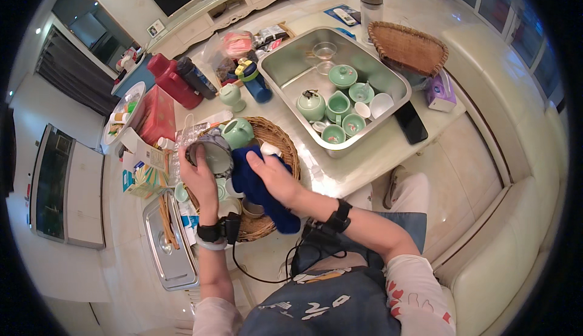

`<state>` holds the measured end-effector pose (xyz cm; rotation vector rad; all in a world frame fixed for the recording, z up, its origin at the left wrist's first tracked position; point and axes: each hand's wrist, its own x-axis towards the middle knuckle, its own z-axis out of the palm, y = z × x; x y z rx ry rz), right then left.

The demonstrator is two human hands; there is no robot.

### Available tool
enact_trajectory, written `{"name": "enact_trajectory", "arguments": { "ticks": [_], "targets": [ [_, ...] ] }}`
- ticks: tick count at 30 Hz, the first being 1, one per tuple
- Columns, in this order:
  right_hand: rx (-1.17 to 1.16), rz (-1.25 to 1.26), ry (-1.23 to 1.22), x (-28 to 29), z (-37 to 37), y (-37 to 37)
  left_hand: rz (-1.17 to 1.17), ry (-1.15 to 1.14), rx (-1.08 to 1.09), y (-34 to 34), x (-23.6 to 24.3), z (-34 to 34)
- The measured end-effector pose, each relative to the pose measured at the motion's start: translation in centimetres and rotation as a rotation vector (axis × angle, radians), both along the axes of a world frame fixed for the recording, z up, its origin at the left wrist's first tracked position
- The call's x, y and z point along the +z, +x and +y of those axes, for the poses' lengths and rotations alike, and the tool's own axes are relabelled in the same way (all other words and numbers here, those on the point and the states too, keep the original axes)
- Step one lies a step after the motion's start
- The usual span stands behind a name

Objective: The person dries tea set items including cups and a teapot using a cloth and places them into a woven basket.

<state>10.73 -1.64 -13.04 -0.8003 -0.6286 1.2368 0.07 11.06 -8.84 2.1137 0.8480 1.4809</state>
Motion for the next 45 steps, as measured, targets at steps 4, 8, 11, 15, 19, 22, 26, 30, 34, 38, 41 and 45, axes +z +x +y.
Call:
{"name": "enact_trajectory", "arguments": {
  "ticks": [4,8,11,15,19,22,26,30,34,38,41,45],
  "targets": [
    [-0.303,-1.321,0.030,0.2,1.9,6.2,0.083,-0.183,-0.036,-1.6,-1.7,1.3],
    [0.009,-1.867,-0.459,6.2,0.5,6.5,0.157,-0.492,-0.241,-2.6,-1.5,-0.3],
    [-0.378,-1.530,0.016,6.5,0.3,5.9,0.162,-0.504,-0.350,-1.5,-0.9,-2.3],
    [-0.258,-1.609,-0.052,5.8,0.7,6.1,0.179,-0.654,-0.487,-0.4,-0.2,-3.4],
    [-0.304,-1.323,-0.166,7.4,1.8,12.2,0.111,-0.569,-0.476,-2.6,0.1,-2.3],
    [-0.395,-1.165,-0.386,7.7,2.5,19.5,0.156,-0.542,-0.369,-4.2,-1.0,-0.8],
    [-0.311,-0.963,-0.689,3.3,5.8,28.7,0.217,-0.633,-0.329,-6.1,-2.7,0.2],
    [-0.378,-0.825,-0.818,-1.5,10.3,30.4,0.308,-0.473,-0.296,-7.2,-3.9,0.7],
    [-0.399,-0.791,-0.863,-4.1,13.5,29.6,0.330,-0.461,-0.253,-8.7,-4.7,1.2],
    [-0.433,-0.679,-0.968,-7.8,14.2,31.3,0.362,-0.497,-0.257,-8.7,-4.8,1.5],
    [-0.504,-0.572,-0.944,-9.3,15.0,31.2,0.375,-0.454,-0.242,-9.1,-4.4,1.5],
    [-0.506,-0.748,-0.840,-9.0,14.4,30.5,0.383,-0.458,-0.196,-9.9,-3.9,1.6]
  ]
}}
